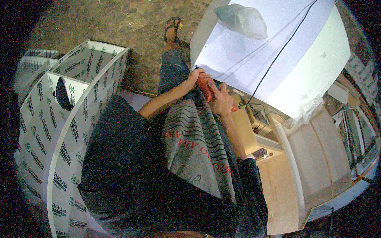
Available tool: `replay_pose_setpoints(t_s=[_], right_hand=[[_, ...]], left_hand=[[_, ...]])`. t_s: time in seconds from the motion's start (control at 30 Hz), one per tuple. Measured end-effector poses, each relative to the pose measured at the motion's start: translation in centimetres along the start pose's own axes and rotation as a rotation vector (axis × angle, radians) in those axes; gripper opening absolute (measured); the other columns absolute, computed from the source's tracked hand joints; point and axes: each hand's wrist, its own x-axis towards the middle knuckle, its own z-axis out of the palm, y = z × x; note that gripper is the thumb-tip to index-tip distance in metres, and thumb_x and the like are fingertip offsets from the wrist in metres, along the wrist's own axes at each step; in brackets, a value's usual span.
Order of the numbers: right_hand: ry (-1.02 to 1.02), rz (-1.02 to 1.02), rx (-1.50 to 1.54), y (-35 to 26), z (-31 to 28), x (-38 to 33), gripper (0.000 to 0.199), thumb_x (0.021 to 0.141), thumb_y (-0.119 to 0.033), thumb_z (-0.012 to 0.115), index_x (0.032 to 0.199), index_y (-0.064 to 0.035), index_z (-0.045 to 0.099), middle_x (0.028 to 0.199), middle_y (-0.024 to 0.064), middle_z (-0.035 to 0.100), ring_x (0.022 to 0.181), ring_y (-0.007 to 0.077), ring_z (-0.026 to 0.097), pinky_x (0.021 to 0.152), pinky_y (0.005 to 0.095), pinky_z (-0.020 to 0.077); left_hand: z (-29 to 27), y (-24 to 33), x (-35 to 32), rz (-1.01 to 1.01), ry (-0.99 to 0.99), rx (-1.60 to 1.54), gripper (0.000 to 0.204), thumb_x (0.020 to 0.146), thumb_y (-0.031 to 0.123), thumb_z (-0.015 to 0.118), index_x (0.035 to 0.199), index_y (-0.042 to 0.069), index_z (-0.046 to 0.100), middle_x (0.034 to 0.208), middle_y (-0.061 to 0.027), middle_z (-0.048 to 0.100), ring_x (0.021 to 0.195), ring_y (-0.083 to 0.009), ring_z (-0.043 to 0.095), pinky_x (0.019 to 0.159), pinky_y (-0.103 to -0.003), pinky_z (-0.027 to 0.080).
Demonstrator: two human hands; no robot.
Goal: The person uses a power drill to make holes into a white panel. They pick up individual screws, place them into the drill bit, and drill them into the edges of the panel at various locations.
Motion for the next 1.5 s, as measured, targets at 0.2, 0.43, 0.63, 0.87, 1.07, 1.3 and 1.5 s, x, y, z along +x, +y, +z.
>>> replay_pose_setpoints(t_s=[0.2, 0.43, 0.63, 0.87, 1.07, 1.3, 1.5], right_hand=[[-0.007, -0.004, -0.107, -0.9, -0.5, 0.6, 0.075, 0.062, -0.031, 0.074, 0.13, -0.0328, 0.042, 0.115, 0.0156, 0.046, 0.087, 0.0394, 0.06, 0.063, 0.0464, 0.0505], [0.084, -0.123, -0.07, -0.9, -5.2, -3.0, 0.075, 0.06, -0.025, 0.075, 0.129, -0.0317, 0.045, 0.121, 0.009, 0.047, 0.087, 0.0341, 0.061, 0.063, 0.0442, 0.0521], [0.351, -0.01, 0.068, 3.4, -10.4, -9.4, 0.068, 0.055, -0.031, 0.078, 0.119, -0.0277, 0.057, 0.11, 0.0041, 0.051, 0.079, 0.0291, 0.062, 0.061, 0.0419, 0.0522], [0.873, 0.161, 0.293, 6.6, -11.3, -12.2, 0.062, 0.054, -0.03, 0.076, 0.114, -0.0251, 0.061, 0.104, 0.0053, 0.053, 0.075, 0.0262, 0.063, 0.062, 0.0409, 0.0503], [1.397, 0.109, 0.593, 8.7, -12.6, -12.7, 0.052, 0.059, -0.027, 0.081, 0.099, -0.0015, 0.061, 0.1, 0.0132, 0.055, 0.087, 0.0283, 0.058, 0.077, 0.0366, 0.0475], [1.561, -0.047, 1.218, 6.1, -13.1, -13.8, 0.045, 0.067, -0.01, 0.078, 0.103, 0.0001, 0.054, 0.089, 0.009, 0.058, 0.078, 0.016, 0.059, 0.07, 0.0299, 0.0492], [1.59, 0.115, 1.814, 2.7, -13.4, -15.6, 0.037, 0.071, -0.005, 0.072, 0.102, -0.0009, 0.053, 0.073, 0.0084, 0.059, 0.055, 0.0157, 0.057, 0.047, 0.0297, 0.0477]], left_hand=[[-0.3, 0.2, 0.9, -0.098, 0.022, -0.072, 0.044, 0.081, 0.027, 0.051, 0.105, -0.009, 0.058, 0.101, -0.0191, 0.065, 0.085, -0.0314, 0.064, 0.085, -0.036, 0.047], [0.6, 0.9, -3.5, 0.093, 0.192, 0.849, 0.087, 0.075, 0.047, 0.067, 0.132, -0.009, 0.034, 0.119, -0.0211, 0.052, 0.101, -0.0277, 0.056, 0.079, -0.038, 0.05], [4.6, 8.8, -7.9, 0.617, 0.196, 0.967, 0.052, 0.081, 0.032, 0.065, 0.118, -0.002, 0.052, 0.11, -0.0161, 0.06, 0.097, -0.0235, 0.059, 0.082, -0.035, 0.047], [20.1, 18.4, -5.7, 1.622, -0.127, 1.687, 0.029, 0.08, 0.012, 0.055, 0.107, 0.004, 0.06, 0.104, -0.0183, 0.061, 0.097, -0.0346, 0.057, 0.085, -0.043, 0.044], [26.0, 21.9, 2.3, 1.238, 0.108, 2.633, 0.031, 0.082, 0.014, 0.047, 0.108, 0.007, 0.062, 0.105, -0.0164, 0.062, 0.096, -0.0322, 0.06, 0.082, -0.042, 0.048], [21.6, 24.2, 6.5, 1.309, -0.019, 2.475, 0.033, 0.086, 0.031, 0.047, 0.107, 0.012, 0.063, 0.1, -0.0123, 0.065, 0.095, -0.028, 0.061, 0.08, -0.039, 0.05], [20.9, 24.3, 5.0, 1.173, 0.088, 2.54, 0.038, 0.082, 0.041, 0.051, 0.1, 0.011, 0.065, 0.092, -0.011, 0.066, 0.083, -0.0265, 0.064, 0.073, -0.038, 0.051]])
